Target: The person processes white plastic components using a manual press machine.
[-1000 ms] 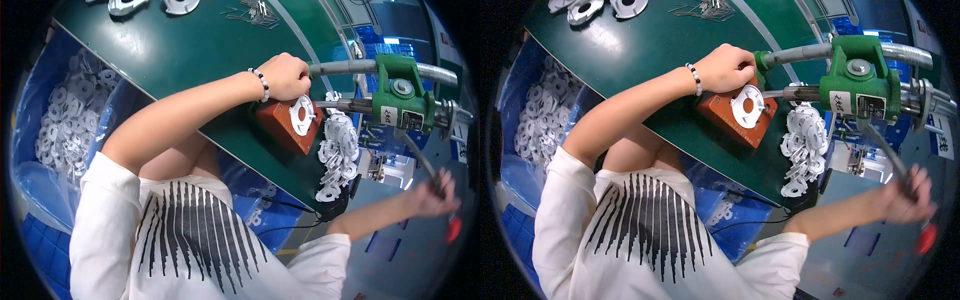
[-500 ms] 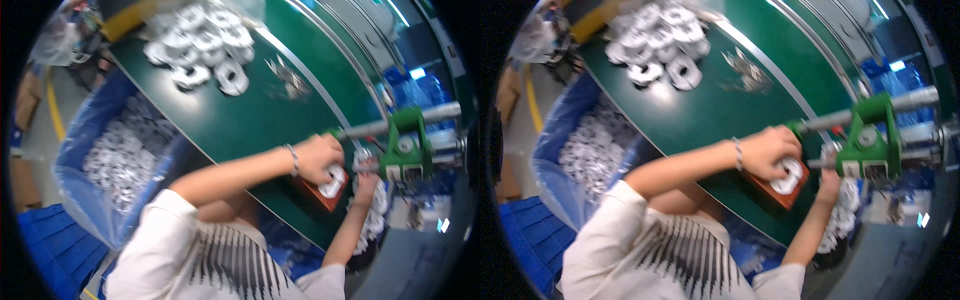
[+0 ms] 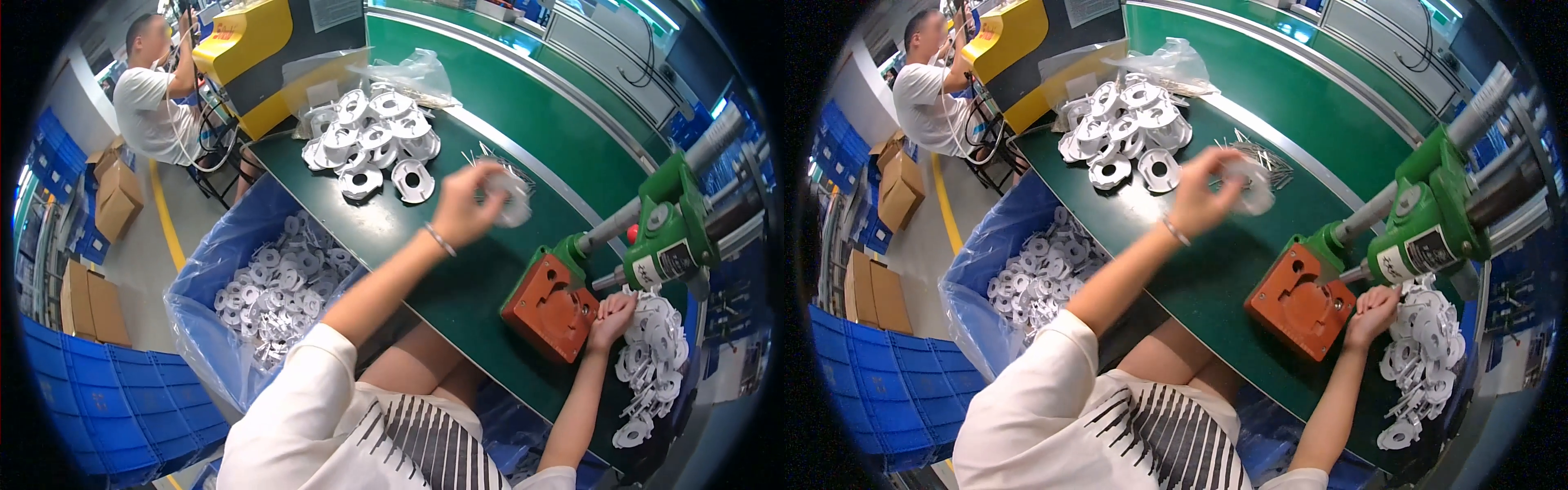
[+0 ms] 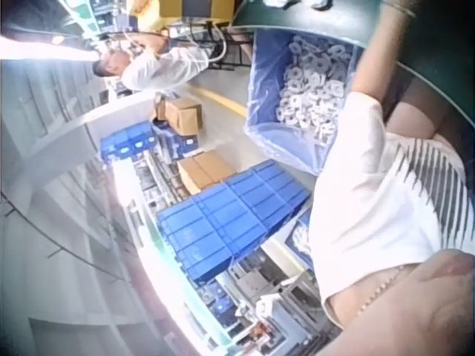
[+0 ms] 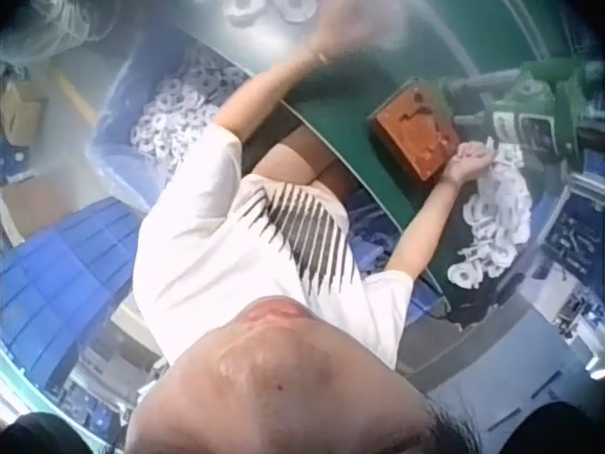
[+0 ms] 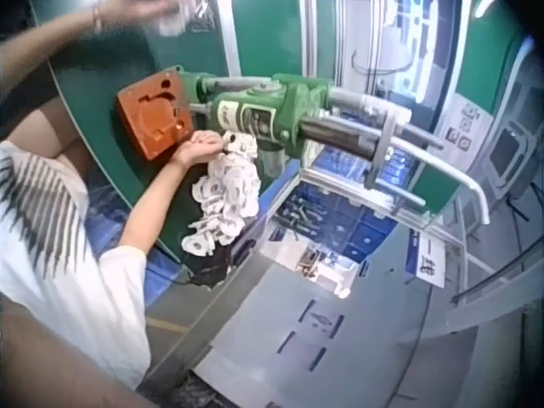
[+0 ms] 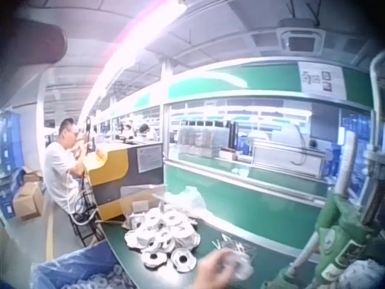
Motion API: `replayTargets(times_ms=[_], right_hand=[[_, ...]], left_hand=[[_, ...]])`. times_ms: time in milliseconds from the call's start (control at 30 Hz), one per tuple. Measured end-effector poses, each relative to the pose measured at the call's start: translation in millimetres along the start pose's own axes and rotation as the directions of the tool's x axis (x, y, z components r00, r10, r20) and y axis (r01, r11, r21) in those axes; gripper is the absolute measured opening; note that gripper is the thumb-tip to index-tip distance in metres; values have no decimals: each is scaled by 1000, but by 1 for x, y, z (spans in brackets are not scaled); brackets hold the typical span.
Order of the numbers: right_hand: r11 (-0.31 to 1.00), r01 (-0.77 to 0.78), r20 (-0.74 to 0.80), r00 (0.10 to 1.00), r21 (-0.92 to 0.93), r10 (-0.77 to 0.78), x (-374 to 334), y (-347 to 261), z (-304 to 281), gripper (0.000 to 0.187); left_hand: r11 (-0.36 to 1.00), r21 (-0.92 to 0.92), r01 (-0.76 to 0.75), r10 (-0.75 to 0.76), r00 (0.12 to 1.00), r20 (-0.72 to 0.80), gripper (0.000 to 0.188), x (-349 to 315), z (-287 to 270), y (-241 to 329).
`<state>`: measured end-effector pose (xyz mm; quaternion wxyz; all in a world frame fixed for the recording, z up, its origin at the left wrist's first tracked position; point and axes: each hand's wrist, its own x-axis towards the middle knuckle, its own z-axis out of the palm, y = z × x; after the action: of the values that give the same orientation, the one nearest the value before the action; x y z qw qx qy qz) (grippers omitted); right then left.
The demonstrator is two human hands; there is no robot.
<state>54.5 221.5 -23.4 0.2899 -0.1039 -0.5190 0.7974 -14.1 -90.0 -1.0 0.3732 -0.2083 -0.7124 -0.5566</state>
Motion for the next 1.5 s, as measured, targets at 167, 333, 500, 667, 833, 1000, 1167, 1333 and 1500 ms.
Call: replayTargets(times_ms=[167, 333, 500, 667, 833, 1000, 1167, 1333, 1500], right_hand=[[988, 100, 157, 984, -117, -81, 3, 18, -5, 49], [930, 289, 281, 934, -227, -221, 24, 31, -31, 45], [988, -106, 45, 994, 113, 102, 7, 7, -52, 40], [725, 293, 28, 935, -623, -353, -56, -22, -51, 45], [679, 238, 26, 951, -695, -307, -95, -27, -47, 50], [632, 145, -81, 946, -761, -314, -96, -28, -47, 51], [576, 97, -120, 937, -812, -327, -91, -26, -48, 50], [468, 82, -112, 921, -880, -372, -86, -26, -53, 48], [468, 63, -133, 918, -882, -375, -79, -27, -60, 46]], left_hand=[[616, 786, -50, -42, 994, 96, 26, 18, -53, -53], [560, 822, -102, 95, 994, 59, 41, 1, -79, -26], [649, 759, 41, 140, 975, -173, 39, -103, -182, 1], [305, 556, 773, -308, 633, -710, 26, -292, -359, -53], [-477, 219, 851, -561, -103, -822, 21, -468, -470, -72], [-519, 313, 795, -746, -243, -621, 38, -516, -467, -84], [-415, 484, 770, -851, -141, -505, 60, -494, -444, -85], [-416, 381, 826, -878, -255, -405, 76, -502, -444, -104], [-335, 266, 904, -856, -174, -487, 90, -517, -445, -138]])
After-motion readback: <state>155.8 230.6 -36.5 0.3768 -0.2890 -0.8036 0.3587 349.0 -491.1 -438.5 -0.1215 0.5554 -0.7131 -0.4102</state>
